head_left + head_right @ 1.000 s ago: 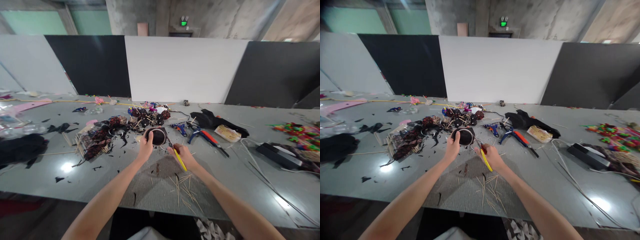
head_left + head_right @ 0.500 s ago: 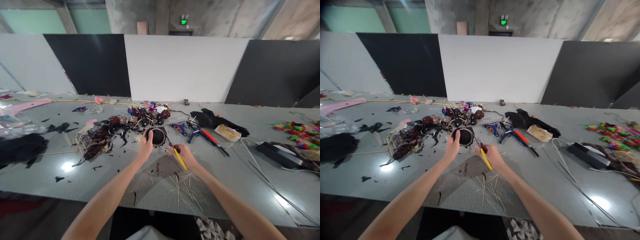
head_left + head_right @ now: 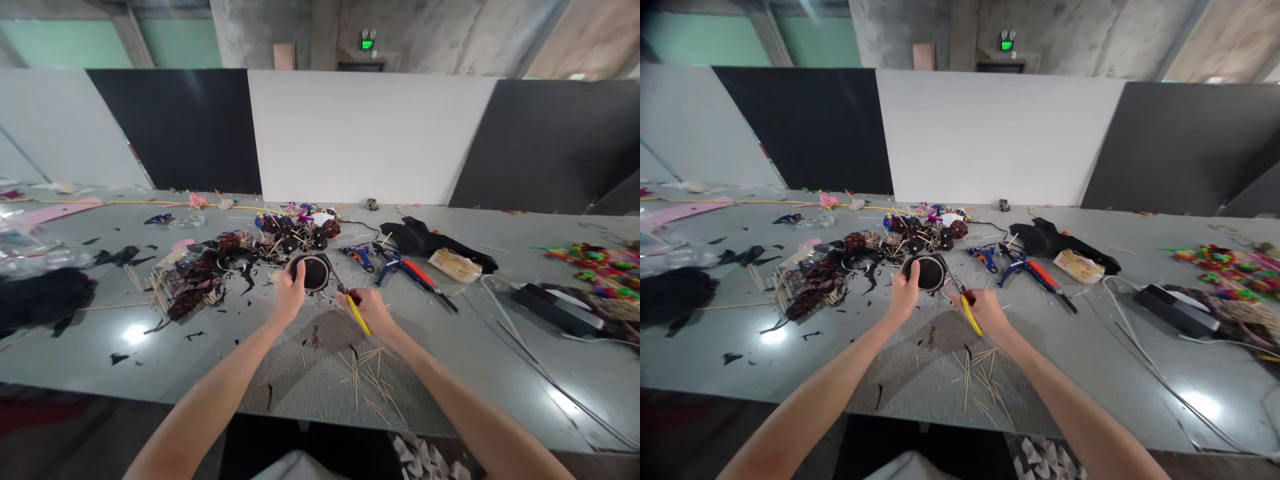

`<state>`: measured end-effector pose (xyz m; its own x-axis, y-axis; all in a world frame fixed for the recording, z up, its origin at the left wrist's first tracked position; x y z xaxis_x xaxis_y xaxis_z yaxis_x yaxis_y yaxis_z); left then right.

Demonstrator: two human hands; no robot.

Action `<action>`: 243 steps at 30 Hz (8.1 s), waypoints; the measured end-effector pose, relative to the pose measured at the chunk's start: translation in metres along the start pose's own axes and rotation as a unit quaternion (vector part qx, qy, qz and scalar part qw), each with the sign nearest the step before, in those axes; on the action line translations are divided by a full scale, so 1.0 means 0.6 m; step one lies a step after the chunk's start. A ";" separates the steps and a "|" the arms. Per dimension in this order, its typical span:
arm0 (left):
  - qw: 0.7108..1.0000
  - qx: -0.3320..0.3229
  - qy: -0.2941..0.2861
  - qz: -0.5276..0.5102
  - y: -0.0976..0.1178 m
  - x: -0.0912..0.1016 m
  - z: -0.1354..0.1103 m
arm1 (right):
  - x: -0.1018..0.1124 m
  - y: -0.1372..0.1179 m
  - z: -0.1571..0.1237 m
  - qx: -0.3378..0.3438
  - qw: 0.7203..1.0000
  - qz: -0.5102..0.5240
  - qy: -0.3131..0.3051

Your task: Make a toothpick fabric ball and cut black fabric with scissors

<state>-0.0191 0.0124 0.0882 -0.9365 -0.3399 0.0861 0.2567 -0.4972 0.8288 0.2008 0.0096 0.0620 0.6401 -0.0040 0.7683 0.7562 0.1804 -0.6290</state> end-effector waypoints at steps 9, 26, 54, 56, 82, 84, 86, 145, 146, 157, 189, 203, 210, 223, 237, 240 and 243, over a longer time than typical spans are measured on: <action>0.998 -0.052 -0.016 -0.009 0.017 -0.005 -0.002 | -0.009 -0.005 -0.004 0.023 0.999 0.009 -0.022; 0.998 -0.054 -0.027 -0.020 0.018 -0.006 0.002 | 0.005 -0.009 -0.002 0.023 0.998 0.047 -0.025; 0.967 -0.016 -0.251 -0.034 -0.006 -0.084 -0.018 | 0.014 0.004 0.012 -0.066 0.955 0.277 -0.083; 0.965 -0.008 -0.257 -0.044 -0.008 -0.087 -0.020 | 0.008 0.000 0.008 -0.070 0.949 0.294 -0.088; 0.962 0.129 -0.191 -0.143 -0.068 -0.088 -0.024 | 0.032 0.025 0.027 -0.038 0.967 0.250 0.004; 0.975 0.069 -0.196 -0.081 -0.055 -0.078 -0.012 | 0.051 0.025 0.030 -0.010 0.986 0.165 0.027; 0.980 0.005 -0.200 -0.014 -0.039 -0.067 -0.003 | 0.078 0.018 0.030 0.046 0.996 0.032 0.076; 0.932 -0.048 -0.342 0.106 -0.019 -0.082 -0.008 | 0.106 -0.001 0.014 0.242 0.910 -0.310 0.129; 0.932 -0.048 -0.344 0.105 -0.019 -0.082 -0.008 | 0.106 -0.002 0.014 0.240 0.910 -0.312 0.127; 0.926 -0.045 -0.360 0.106 -0.013 -0.085 -0.010 | 0.100 -0.008 0.013 0.216 0.922 -0.305 0.100; 0.931 0.005 -0.354 0.092 -0.020 -0.087 -0.013 | 0.128 0.087 0.053 -0.055 0.955 -0.238 0.171; 0.942 0.032 -0.331 0.042 -0.026 -0.089 -0.016 | 0.195 0.170 0.072 -0.162 0.938 -0.226 0.207; 0.948 0.087 -0.299 -0.068 -0.042 -0.095 -0.019 | 0.090 0.096 0.071 -0.053 0.958 0.281 0.018; 0.924 0.169 -0.293 -0.180 -0.045 -0.107 -0.040 | -0.002 0.047 0.039 -0.044 0.895 0.427 -0.119; 0.922 0.191 -0.279 -0.189 -0.061 -0.109 -0.047 | 0.029 0.026 0.030 -0.021 0.930 0.365 -0.049; 0.911 0.221 -0.254 -0.237 -0.069 -0.113 -0.052 | 0.028 0.024 0.029 -0.010 0.932 0.359 -0.043; 0.889 0.270 -0.212 -0.304 -0.080 -0.117 -0.059 | 0.029 0.029 0.030 -0.011 0.934 0.358 -0.025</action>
<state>0.0426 0.0316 0.0228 -0.8981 0.2484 -0.3628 -0.3727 0.0077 0.9279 0.2225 0.0306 0.0667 0.9754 0.1563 0.1554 0.1409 0.0998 -0.9850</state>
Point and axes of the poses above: each hand's wrist, its own z-axis towards the middle knuckle, its own x-axis out of the back of the hand, y = z × x, the point moved 9 cm from there along z, towards the middle knuckle, and after that the axes turned 8 degrees about -x, right-handed, at the moved point
